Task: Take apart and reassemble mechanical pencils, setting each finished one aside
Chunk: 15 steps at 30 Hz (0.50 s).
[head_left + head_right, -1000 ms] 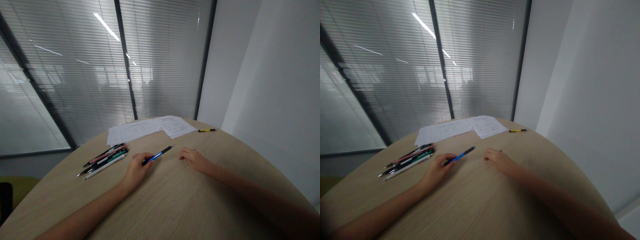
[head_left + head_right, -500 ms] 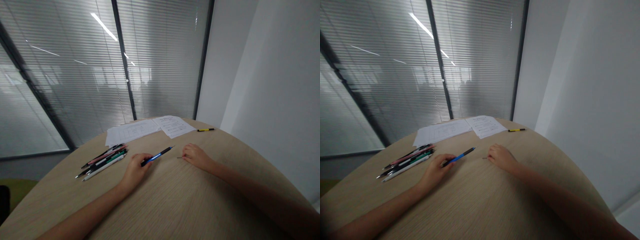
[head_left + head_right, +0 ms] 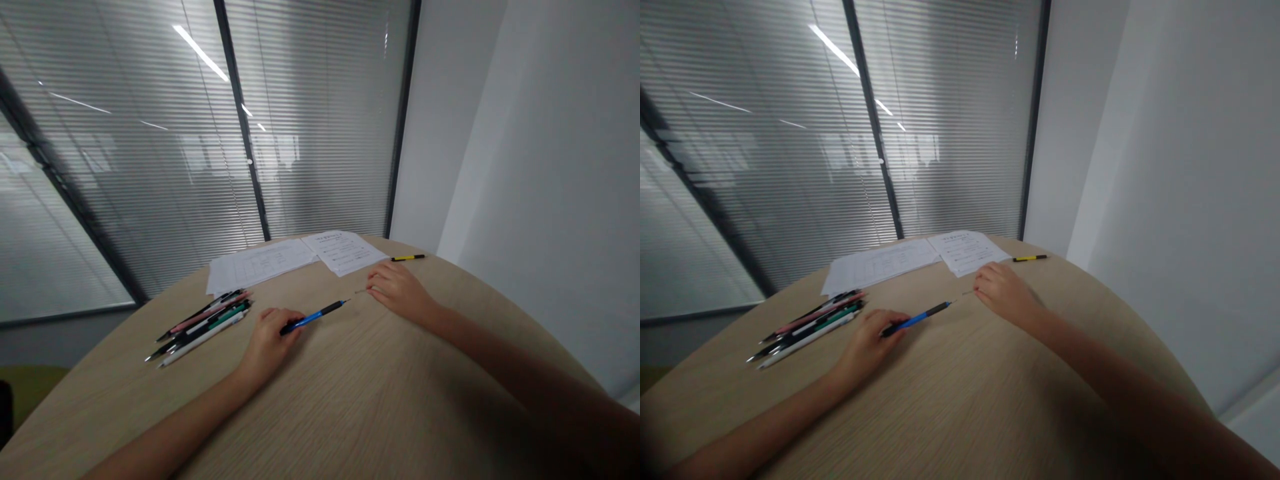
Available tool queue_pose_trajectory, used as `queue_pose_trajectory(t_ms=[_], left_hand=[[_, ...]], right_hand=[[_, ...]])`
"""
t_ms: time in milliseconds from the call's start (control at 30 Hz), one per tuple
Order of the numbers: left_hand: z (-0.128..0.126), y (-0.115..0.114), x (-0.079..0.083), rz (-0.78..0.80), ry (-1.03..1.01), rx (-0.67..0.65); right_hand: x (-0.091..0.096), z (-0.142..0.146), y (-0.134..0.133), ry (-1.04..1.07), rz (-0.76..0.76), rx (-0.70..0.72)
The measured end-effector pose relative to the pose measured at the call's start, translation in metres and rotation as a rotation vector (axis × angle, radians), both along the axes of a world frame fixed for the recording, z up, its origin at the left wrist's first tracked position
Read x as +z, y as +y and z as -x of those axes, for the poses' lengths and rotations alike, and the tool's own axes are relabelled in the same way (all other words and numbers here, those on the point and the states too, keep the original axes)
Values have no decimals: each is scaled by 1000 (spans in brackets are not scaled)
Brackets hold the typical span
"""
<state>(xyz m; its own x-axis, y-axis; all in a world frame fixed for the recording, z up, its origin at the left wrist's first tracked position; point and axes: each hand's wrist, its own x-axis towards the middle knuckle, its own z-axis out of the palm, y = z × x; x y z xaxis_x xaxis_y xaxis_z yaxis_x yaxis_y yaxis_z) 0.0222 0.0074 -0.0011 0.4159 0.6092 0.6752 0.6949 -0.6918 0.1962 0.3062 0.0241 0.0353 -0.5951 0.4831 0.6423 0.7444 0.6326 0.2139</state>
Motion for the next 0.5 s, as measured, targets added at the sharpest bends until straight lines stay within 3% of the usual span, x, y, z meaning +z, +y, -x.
queue_pose_trajectory(t_ms=[500], left_hand=[[2, 0, 0, 22, 40, 13]], right_hand=[[4, 9, -9, -95, -32, -15]])
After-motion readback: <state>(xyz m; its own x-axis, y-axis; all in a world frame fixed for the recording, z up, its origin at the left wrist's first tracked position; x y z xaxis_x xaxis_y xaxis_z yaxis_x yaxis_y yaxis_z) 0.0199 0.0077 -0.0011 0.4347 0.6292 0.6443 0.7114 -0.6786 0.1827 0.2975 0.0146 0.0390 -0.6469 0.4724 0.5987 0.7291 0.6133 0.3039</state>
